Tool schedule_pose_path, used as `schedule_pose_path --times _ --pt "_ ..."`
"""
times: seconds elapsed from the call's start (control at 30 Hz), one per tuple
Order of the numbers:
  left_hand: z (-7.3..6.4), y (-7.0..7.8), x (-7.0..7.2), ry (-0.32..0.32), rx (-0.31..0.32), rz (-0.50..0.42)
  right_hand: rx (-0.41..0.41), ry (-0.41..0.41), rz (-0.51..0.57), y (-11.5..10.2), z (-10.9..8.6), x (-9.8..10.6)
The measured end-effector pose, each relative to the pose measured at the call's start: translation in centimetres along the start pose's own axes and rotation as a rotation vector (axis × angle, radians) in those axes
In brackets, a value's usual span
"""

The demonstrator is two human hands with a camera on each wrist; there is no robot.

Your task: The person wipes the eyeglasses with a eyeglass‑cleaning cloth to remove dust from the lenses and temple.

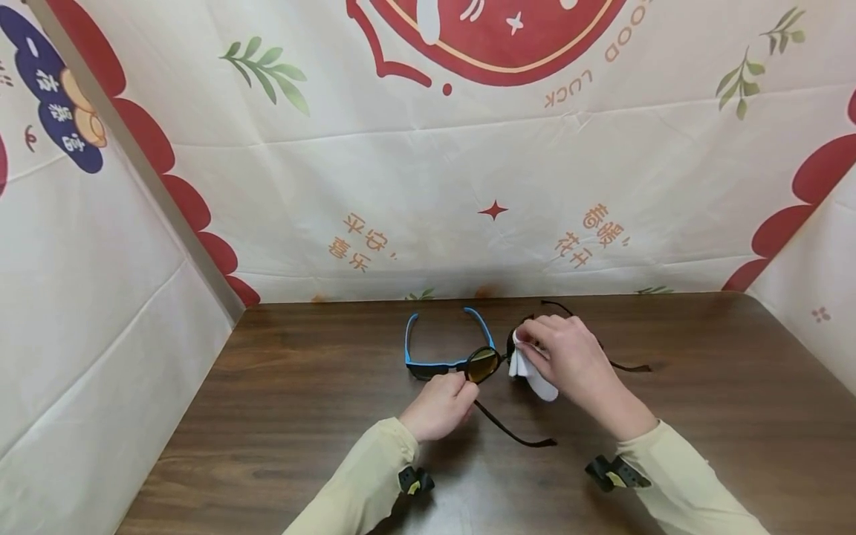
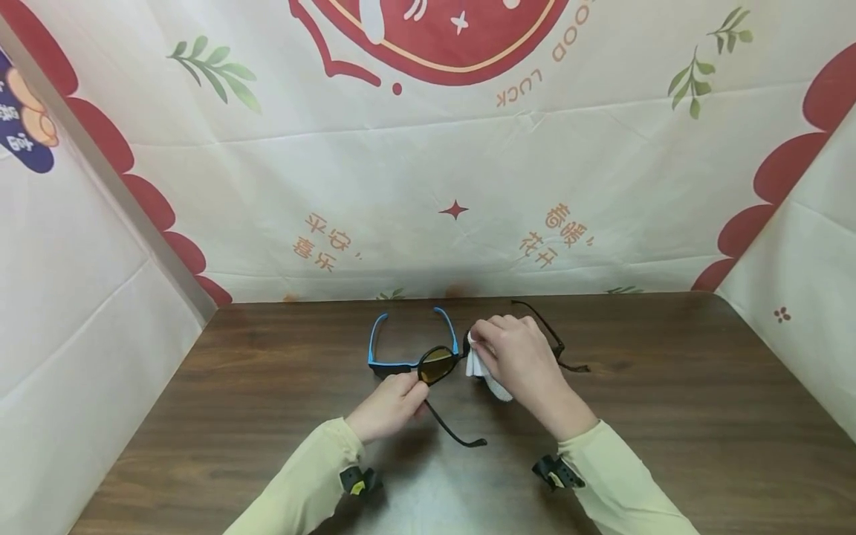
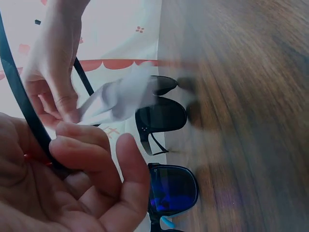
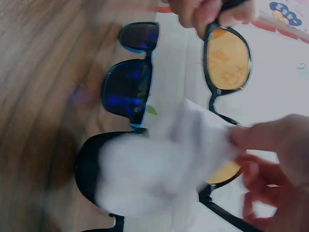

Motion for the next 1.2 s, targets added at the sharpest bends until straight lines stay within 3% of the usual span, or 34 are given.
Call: schedule_pose_path --times 0.13,0.2,0.33,0.47,0.6,0.77,0.93,1.07,1.2 --pt "-0.1 0.0 -0.2 0.001 -0.016 0.017 -0.05 -0.169 -0.081 0.0 -0.3 0.3" --pt "-0.2 0.0 -0.2 -0.006 -0.017 0.026 -0.074 -0.19 -0.166 -0.1 -0.4 0.4" --pt "-0.3 -0.1 -0.1 -0.017 -0.028 0.047 -0.137 -0.06 -0.29 -0.2 -0.6 0.6" --pt "-0.1 0.1 0.2 0.001 -0.081 0.083 -0.172 0.111 -0.266 -0.1 -0.6 0.6" --pt "0.0 0.4 0.3 0.02 -0.107 0.12 -0.152 0.194 -0.226 0.0 -0.6 0.5" --pt "0.1 0.6 0.1 0.039 -0.108 0.114 -0.064 0.176 -0.124 -0.1 -0.3 0.2" --pt "0.2 0.4 0.0 0.056 -0.103 0.092 -0.028 0.037 -0.056 -0.3 -0.3 0.1" --pt "0.2 0.3 -0.1 0.042 -0.105 0.113 -0.073 -0.018 -0.157 -0.5 -0.7 0.4" --pt "0.2 0.4 -0.2 0.036 -0.105 0.112 -0.122 0.076 -0.271 -0.3 -1.1 0.5"
Point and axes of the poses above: each hand's wrist, its own z-axis towards the middle knuckle, its own x-axis out of the back of the hand, y = z × x, the point moved 2 cm from there along z, towards the middle knuckle, and after that the axes turned 13 degrees about y, right-handed, at the moved point
